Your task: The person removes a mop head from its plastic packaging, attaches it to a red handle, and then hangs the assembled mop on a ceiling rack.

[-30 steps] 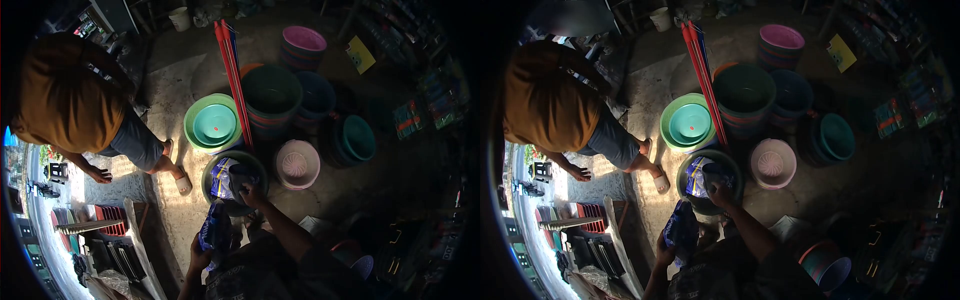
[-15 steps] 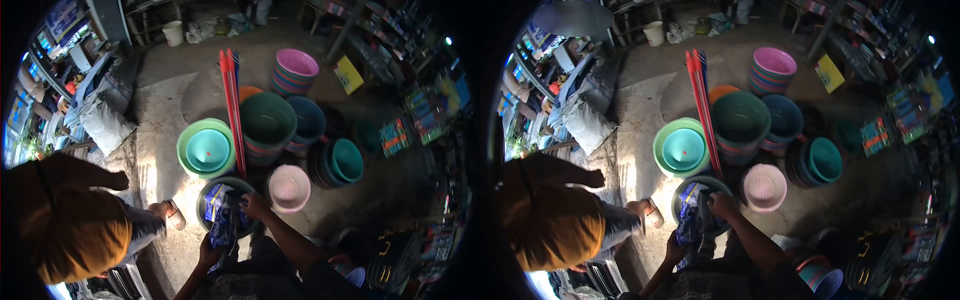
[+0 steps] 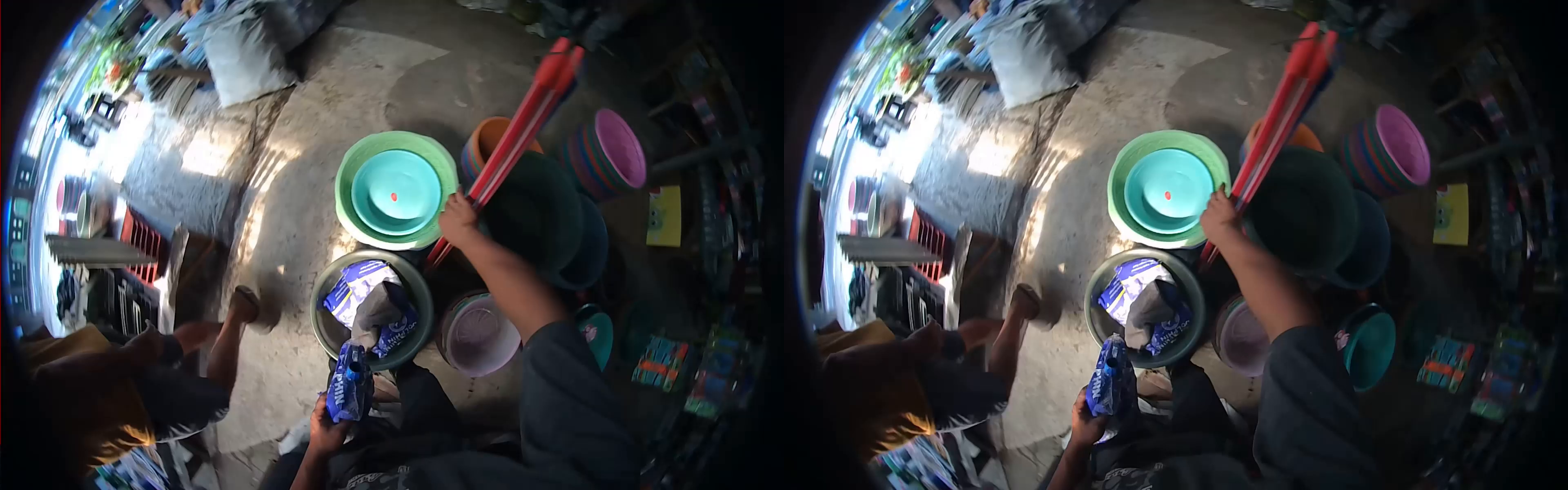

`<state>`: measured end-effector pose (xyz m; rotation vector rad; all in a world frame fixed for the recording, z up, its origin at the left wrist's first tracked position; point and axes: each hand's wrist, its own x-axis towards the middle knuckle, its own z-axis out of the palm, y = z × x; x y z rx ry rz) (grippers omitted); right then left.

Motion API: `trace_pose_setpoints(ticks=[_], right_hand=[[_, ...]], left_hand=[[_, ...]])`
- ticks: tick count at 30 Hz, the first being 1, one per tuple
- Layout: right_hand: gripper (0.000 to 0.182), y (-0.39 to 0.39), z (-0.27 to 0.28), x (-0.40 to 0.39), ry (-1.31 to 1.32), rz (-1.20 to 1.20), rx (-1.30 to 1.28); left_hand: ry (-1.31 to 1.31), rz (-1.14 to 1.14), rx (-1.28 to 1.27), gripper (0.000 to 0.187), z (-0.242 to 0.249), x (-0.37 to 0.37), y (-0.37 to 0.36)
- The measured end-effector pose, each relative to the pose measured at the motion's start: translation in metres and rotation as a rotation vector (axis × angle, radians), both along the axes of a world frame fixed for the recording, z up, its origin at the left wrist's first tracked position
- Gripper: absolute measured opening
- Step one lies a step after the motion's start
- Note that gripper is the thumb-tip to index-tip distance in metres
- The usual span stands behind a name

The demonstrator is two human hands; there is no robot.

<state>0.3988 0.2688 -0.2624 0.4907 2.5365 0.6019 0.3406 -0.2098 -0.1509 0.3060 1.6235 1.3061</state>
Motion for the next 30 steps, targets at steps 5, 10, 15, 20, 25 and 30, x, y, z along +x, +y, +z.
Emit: trace_pose_setpoints(ticks=[5, 10, 15, 20, 25, 30], right_hand=[[0.026, 0.012, -0.018, 0.008, -0.064, 0.008, -0.044], [0.027, 0.004, -0.001, 0.000, -0.135, 0.062, -0.033], [0.026, -0.032, 0.128, -0.020, -0.122, -0.037, 0.031], [0.007, -0.090, 0.411, 0.001, 0.219, 0.030, -0.018], [0.016, -0.125, 0.517, 0.071, 0.344, -0.083, 0.141], [0.024, -0.110, 0.434, 0.087, -0.067, -0.428, 0.131]], left_hand=[[-0.070, 0.210, -0.034, 0.042, -0.017, 0.044, -0.024], [-0.044, 0.198, -0.093, 0.046, -0.017, 0.055, -0.033], [-0.040, 0.227, 0.136, 0.049, 0.011, 0.027, -0.021], [-0.009, 0.231, 0.107, 0.054, 0.003, -0.022, -0.025], [0.089, 0.377, 0.213, 0.051, 0.024, -0.070, -0.043], [0.024, 0.625, 0.260, 0.052, 0.008, -0.092, -0.074]])
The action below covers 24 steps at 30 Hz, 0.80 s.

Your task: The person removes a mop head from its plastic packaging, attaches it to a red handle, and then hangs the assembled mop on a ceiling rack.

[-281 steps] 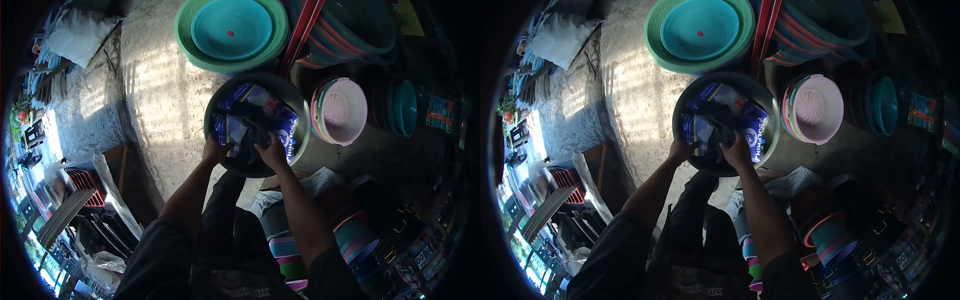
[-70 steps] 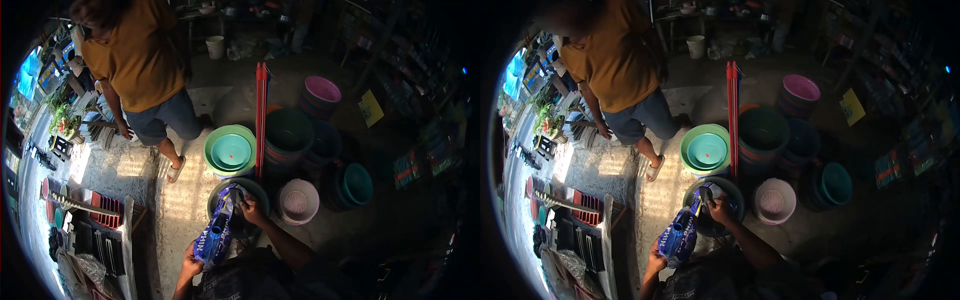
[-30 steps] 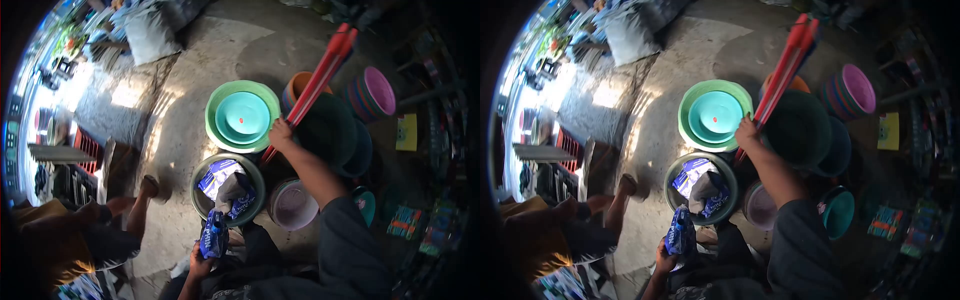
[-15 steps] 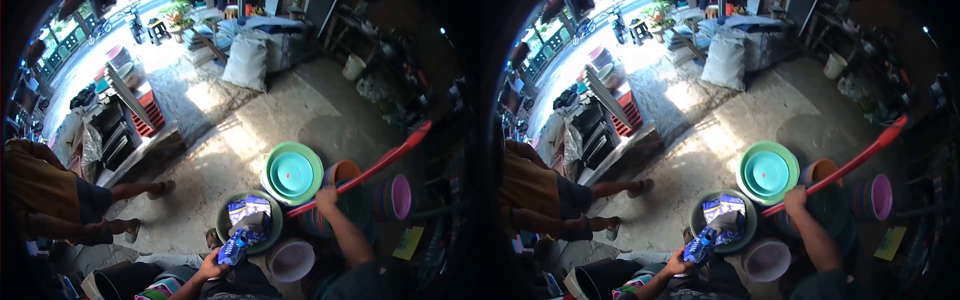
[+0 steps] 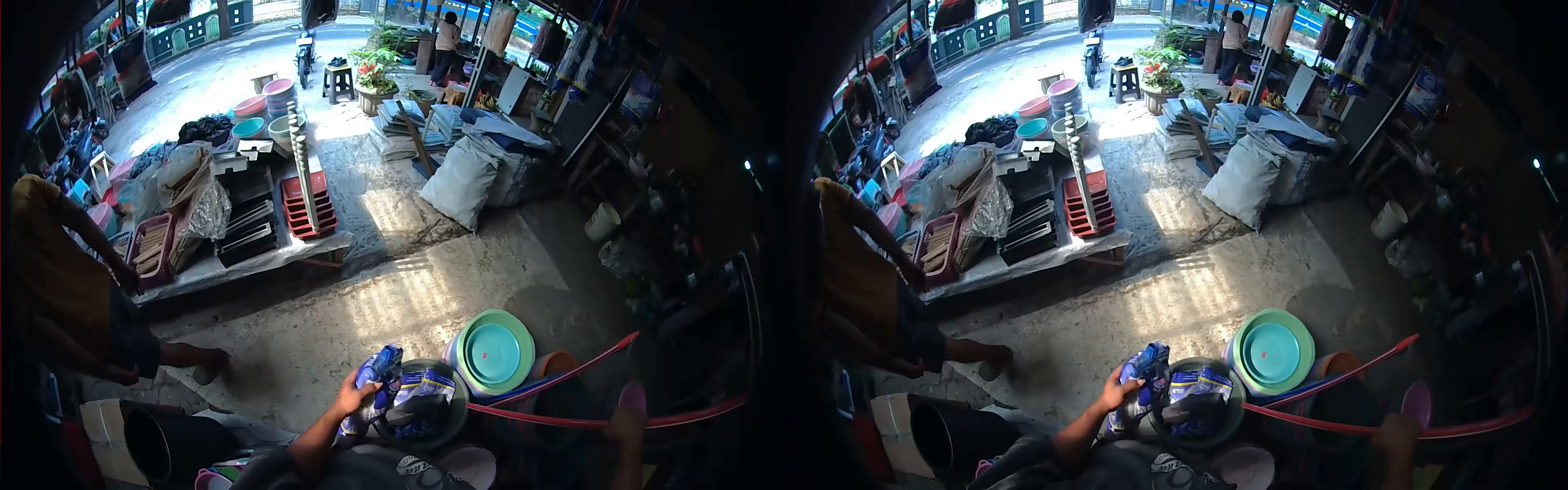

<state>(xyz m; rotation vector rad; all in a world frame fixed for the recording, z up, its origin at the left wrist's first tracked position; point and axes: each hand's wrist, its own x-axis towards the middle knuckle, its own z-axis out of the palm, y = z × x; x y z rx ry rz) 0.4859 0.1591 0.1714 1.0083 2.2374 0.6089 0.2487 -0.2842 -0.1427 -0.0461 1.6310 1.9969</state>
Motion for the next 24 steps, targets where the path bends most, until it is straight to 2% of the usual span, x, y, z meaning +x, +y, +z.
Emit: trace_pose_setpoints(ticks=[4, 8, 12, 14, 16, 17, 18, 19, 20, 22, 24], right_hand=[[0.027, -0.035, -0.029, -0.026, 0.019, -0.116, -0.159], [0.029, -0.081, 0.006, -0.061, 0.068, -0.199, -0.139], [0.036, -0.089, 0.038, -0.050, 0.147, -0.188, -0.225], [0.044, -0.090, 0.036, -0.042, 0.369, -0.248, -0.454], [0.047, -0.080, 0.004, -0.018, 0.485, -0.214, -0.594], [0.047, -0.086, -0.004, -0.015, 0.519, -0.317, -0.678], [0.046, -0.091, -0.013, -0.010, 0.552, -0.424, -0.762], [0.046, -0.086, -0.034, 0.006, 0.558, -0.401, -0.820], [0.047, -0.079, -0.052, 0.017, 0.567, -0.383, -0.878], [0.043, -0.089, -0.064, 0.016, 0.553, -0.417, -0.953], [0.039, -0.093, -0.073, 0.015, 0.545, -0.474, -1.023]], left_hand=[[-0.043, 0.099, 0.102, 0.044, 0.001, -0.013, -0.026], [-0.145, 0.189, 0.142, 0.039, -0.002, -0.016, -0.056], [-0.191, 0.274, 0.164, 0.034, 0.013, -0.013, -0.087], [-0.186, 0.337, 0.123, 0.028, 0.007, -0.015, -0.099], [-0.155, 0.415, -0.044, 0.030, -0.018, -0.026, -0.109], [-0.187, 0.460, -0.130, 0.032, -0.025, -0.036, -0.114], [-0.190, 0.502, -0.126, 0.032, -0.032, -0.047, -0.116], [-0.214, 0.542, -0.042, 0.033, -0.036, -0.061, -0.117], [-0.233, 0.576, 0.042, 0.034, -0.034, -0.075, -0.116], [-0.254, 0.575, 0.169, 0.040, 0.015, -0.103, -0.105], [-0.164, 0.613, 0.058, 0.041, 0.044, -0.136, -0.099]])
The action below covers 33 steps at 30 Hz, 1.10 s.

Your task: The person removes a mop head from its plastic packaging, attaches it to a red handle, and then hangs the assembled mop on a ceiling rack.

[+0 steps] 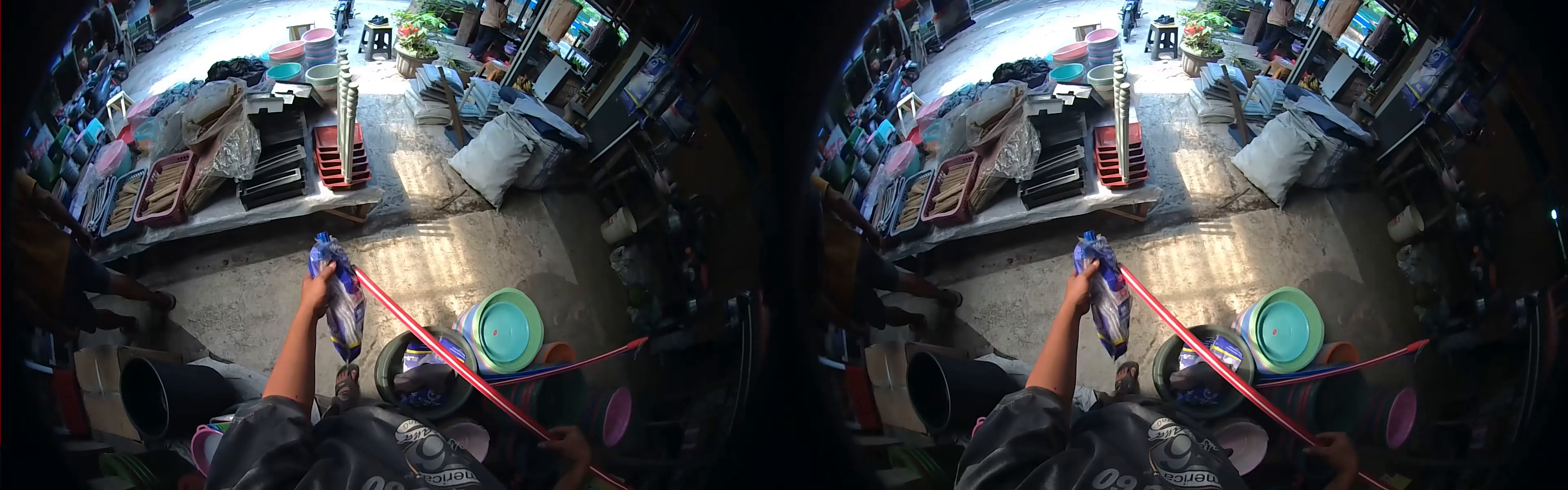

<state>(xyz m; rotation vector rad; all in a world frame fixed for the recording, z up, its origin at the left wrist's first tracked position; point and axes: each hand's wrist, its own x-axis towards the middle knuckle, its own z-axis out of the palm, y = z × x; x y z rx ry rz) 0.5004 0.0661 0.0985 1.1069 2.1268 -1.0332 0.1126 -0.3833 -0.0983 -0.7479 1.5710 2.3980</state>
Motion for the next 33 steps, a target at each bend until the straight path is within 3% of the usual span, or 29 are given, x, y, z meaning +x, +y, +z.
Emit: trace_pose_setpoints(ticks=[3, 5, 6, 9, 10, 12, 15, 17, 18, 19, 20, 21, 23, 25, 26, 27, 30, 33], right_hand=[[0.044, -0.002, -0.005, 0.003, 0.128, 0.019, -0.044], [0.045, -0.012, 0.002, 0.006, 0.095, 0.028, 0.083], [0.045, -0.010, -0.001, 0.010, 0.104, 0.017, 0.083], [0.045, -0.015, 0.001, 0.016, 0.050, 0.011, 0.020], [0.043, -0.026, 0.011, 0.009, 0.011, -0.002, -0.009], [0.041, -0.029, 0.010, 0.013, -0.024, -0.033, -0.028], [0.042, -0.014, -0.053, 0.013, 0.042, 0.195, -0.048], [0.040, -0.038, -0.091, -0.022, 0.151, 0.371, -0.040], [0.039, -0.055, -0.101, -0.041, 0.227, 0.471, 0.026], [0.038, -0.076, -0.100, -0.060, 0.288, 0.417, 0.031], [0.037, -0.092, -0.101, -0.074, 0.352, 0.363, 0.033], [0.037, -0.103, -0.105, -0.078, 0.358, 0.351, 0.037], [0.041, -0.113, -0.111, -0.083, 0.731, 0.414, 0.062], [0.043, -0.113, -0.102, -0.074, 0.646, 0.451, 0.051], [0.045, -0.111, -0.097, -0.069, 0.556, 0.493, 0.038], [0.045, -0.105, -0.095, -0.064, 0.563, 0.492, 0.033], [0.044, -0.081, -0.084, -0.056, 0.909, 0.238, 0.024], [0.042, -0.079, -0.050, -0.073, 0.882, 0.147, 0.018]], left_hand=[[0.105, -0.103, -0.163, 0.046, -0.007, -0.053, -0.009], [0.153, -0.178, -0.292, 0.043, -0.007, -0.070, -0.009], [0.186, -0.246, -0.423, 0.040, -0.004, -0.076, -0.007], [0.303, -0.348, -0.489, 0.034, -0.016, -0.090, 0.003], [0.324, -0.394, -0.377, 0.033, -0.026, -0.093, 0.006], [0.268, -0.449, -0.280, 0.033, 0.002, -0.075, 0.021], [0.184, -0.585, -0.013, 0.035, 0.027, -0.046, 0.060], [0.119, -0.749, -0.168, 0.042, 0.053, -0.014, 0.092], [0.201, -0.807, -0.182, 0.044, 0.038, -0.003, 0.107], [0.285, -0.862, -0.195, 0.047, 0.025, 0.007, 0.122], [0.345, -0.878, -0.248, 0.048, 0.061, 0.027, 0.129], [0.423, -0.882, -0.235, 0.047, 0.048, 0.033, 0.134], [0.444, -0.878, -0.207, 0.046, 0.047, 0.039, 0.130], [0.469, -0.856, -0.197, 0.046, 0.050, 0.036, 0.114], [0.514, -0.879, -0.336, 0.048, 0.040, 0.030, 0.102], [0.542, -0.905, -0.310, 0.051, 0.064, 0.031, 0.092], [0.646, -1.041, -0.445, 0.052, 0.070, 0.020, 0.060], [0.977, -1.159, -0.771, 0.047, 0.108, 0.016, 0.050]])
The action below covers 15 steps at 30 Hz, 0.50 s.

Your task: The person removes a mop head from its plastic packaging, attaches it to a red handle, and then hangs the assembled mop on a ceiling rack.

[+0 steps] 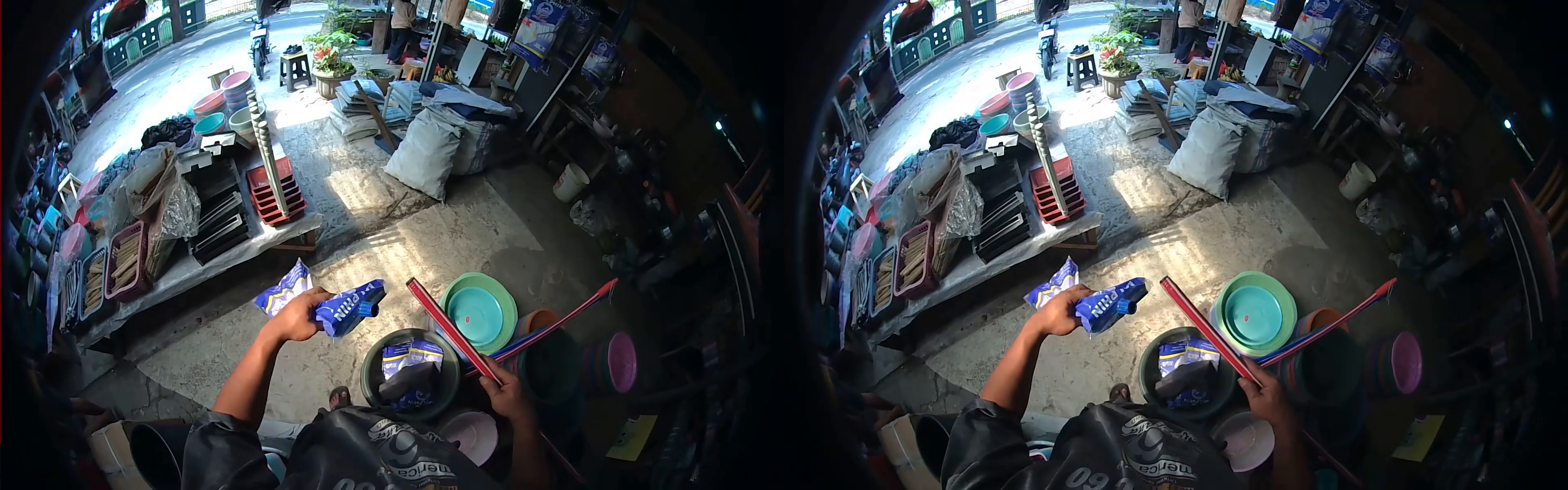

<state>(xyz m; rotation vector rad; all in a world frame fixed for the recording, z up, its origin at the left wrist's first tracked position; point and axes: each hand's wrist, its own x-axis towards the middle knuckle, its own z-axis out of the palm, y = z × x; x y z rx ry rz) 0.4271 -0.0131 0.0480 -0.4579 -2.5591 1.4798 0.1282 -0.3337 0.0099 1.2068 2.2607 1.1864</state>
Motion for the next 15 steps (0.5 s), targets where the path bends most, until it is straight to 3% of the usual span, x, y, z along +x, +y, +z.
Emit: trace_pose_setpoints(ticks=[6, 15], right_hand=[[0.039, -0.015, 0.024, -0.012, -0.125, 0.008, 0.152], [0.041, -0.024, 0.032, -0.007, -0.131, 0.030, 0.104]], left_hand=[[0.388, 0.001, -0.103, 0.044, 0.036, -0.006, 0.007], [0.459, 0.126, -0.107, 0.048, 0.055, 0.006, 0.028]])
